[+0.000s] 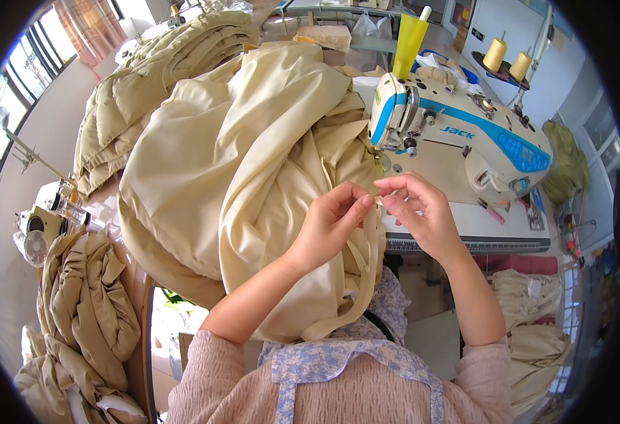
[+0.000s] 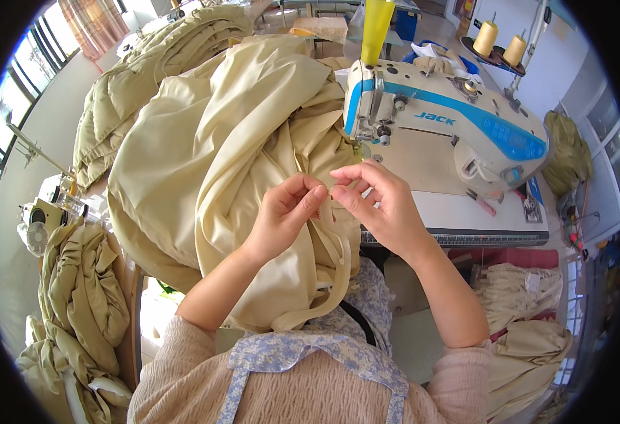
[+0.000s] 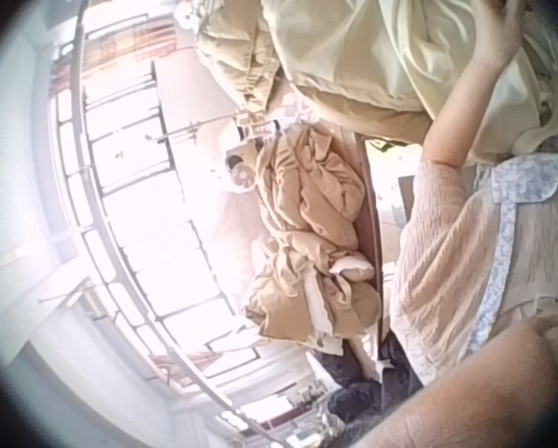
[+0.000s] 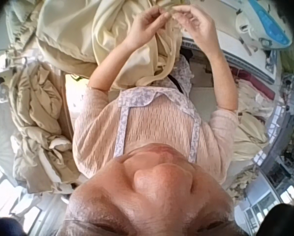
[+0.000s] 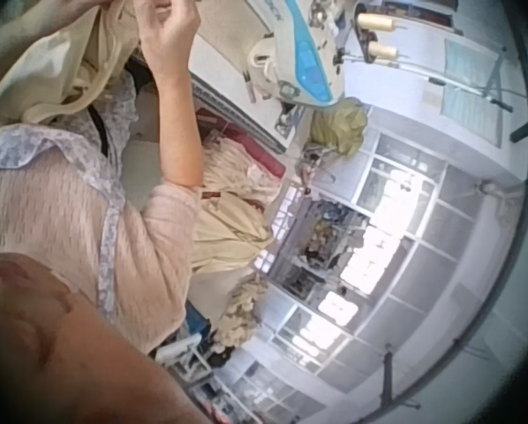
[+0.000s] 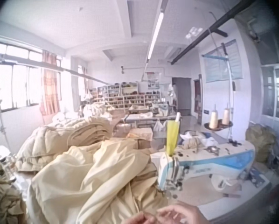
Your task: The person aligns a zipper along the edge of a beige fabric and sews it using a sewing machine. They repeatedly adjust the fabric and zipper, guide them under the needle, and trim excess thread. The person also tests the zipper by opening and closing it.
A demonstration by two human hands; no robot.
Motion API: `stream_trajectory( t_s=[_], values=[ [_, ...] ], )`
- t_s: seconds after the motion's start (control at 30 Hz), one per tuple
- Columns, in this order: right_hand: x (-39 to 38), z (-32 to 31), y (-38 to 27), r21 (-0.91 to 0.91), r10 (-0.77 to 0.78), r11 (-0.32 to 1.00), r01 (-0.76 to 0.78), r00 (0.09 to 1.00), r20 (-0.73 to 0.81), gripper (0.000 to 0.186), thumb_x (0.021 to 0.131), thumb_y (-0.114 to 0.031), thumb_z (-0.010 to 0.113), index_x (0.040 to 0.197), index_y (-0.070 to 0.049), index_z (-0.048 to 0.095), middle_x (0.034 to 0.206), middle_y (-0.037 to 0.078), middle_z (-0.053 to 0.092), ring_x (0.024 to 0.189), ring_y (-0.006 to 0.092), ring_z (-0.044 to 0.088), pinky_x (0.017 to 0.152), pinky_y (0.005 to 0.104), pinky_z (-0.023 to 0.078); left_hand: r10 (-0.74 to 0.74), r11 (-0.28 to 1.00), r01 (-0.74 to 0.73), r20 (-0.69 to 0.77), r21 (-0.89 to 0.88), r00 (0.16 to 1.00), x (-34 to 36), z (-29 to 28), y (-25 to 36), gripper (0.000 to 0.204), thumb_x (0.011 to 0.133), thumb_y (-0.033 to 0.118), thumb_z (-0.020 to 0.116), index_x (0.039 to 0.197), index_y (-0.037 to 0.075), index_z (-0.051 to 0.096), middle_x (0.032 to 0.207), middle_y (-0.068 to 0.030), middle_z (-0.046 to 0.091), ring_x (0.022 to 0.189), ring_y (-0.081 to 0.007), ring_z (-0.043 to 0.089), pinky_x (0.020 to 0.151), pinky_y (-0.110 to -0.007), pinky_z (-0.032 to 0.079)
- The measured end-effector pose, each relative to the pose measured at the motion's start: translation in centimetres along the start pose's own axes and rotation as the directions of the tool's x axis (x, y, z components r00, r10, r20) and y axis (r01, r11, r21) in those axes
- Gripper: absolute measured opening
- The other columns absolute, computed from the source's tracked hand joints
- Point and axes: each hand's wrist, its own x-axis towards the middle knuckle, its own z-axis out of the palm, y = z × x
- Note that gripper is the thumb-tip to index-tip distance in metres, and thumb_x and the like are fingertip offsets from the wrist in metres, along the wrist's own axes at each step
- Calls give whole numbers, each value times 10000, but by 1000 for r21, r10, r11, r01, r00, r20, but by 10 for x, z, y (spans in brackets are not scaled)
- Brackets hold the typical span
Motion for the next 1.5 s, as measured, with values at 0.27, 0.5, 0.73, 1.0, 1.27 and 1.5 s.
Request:
stream_trajectory(
  t_s=[0.27, 0.5, 0.73, 1.0, 1.27, 1.5],
  values=[
    [2, 2, 7, 93, 190, 977, -192, 981, 35, 116, 971, -127, 714, 959, -18, 674, 835, -7, 686, 713, 44, 597, 648, 230, 493, -95, 975, 100, 34, -199, 995, -5, 1, 4, 252, 1064, 180, 593, 1185, -38, 630, 1035, -75, 694, 955, -144, 692, 842, -334, 619],
    [0, 6, 13, 133, 190, 973, -190, 982, 13, 107, 970, -105, 709, 973, -13, 653, 841, 5, 683, 717, 52, 601, 658, 242, 501, -91, 978, 95, 29, -188, 995, -4, 2, 0, 245, 1061, 177, 596, 1160, -46, 625, 1025, -84, 698, 897, -144, 700, 838, -317, 614],
    [-25, 21, 20, -191, 6, 982, 0, 1000, 30, 85, 941, -47, 700, 956, -25, 619, 907, 59, 629, 709, 174, 630, 666, 308, 525, -180, 982, 175, 76, 66, 981, -16, -11, -18, 239, 1052, 186, 609, 1107, -42, 656, 958, -67, 714, 833, -138, 708, 757, -301, 585],
    [-43, 51, 117, -298, -172, 938, 178, 984, 46, 100, 919, -92, 700, 979, -69, 624, 914, 90, 665, 884, 312, 646, 764, 423, 523, 293, 559, -504, 413, 658, 863, 47, -34, -15, 148, 954, 71, 674, 1073, 3, 730, 1065, -112, 722, 945, -275, 704, 817, -369, 576],
    [-31, 16, 124, -306, -153, 921, 240, 947, 282, 114, 904, -150, 732, 929, -105, 630, 819, 64, 654, 745, 282, 644, 637, 384, 521, 380, 246, -690, 587, 681, 715, 116, -27, -119, 176, 846, 109, 723, 1016, 65, 722, 1043, -44, 699, 1044, -262, 649, 923, -401, 553],
    [28, 17, 148, 398, 310, 895, -203, 923, -227, 144, 1004, -128, 678, 1029, 12, 653, 960, 77, 742, 896, 119, 690, 789, 284, 543, 339, 324, -636, 542, 700, 769, 107, -33, -118, 255, 825, 156, 785, 1049, 64, 704, 1153, -104, 708, 1102, -292, 672, 909, -401, 578]
  ],
)
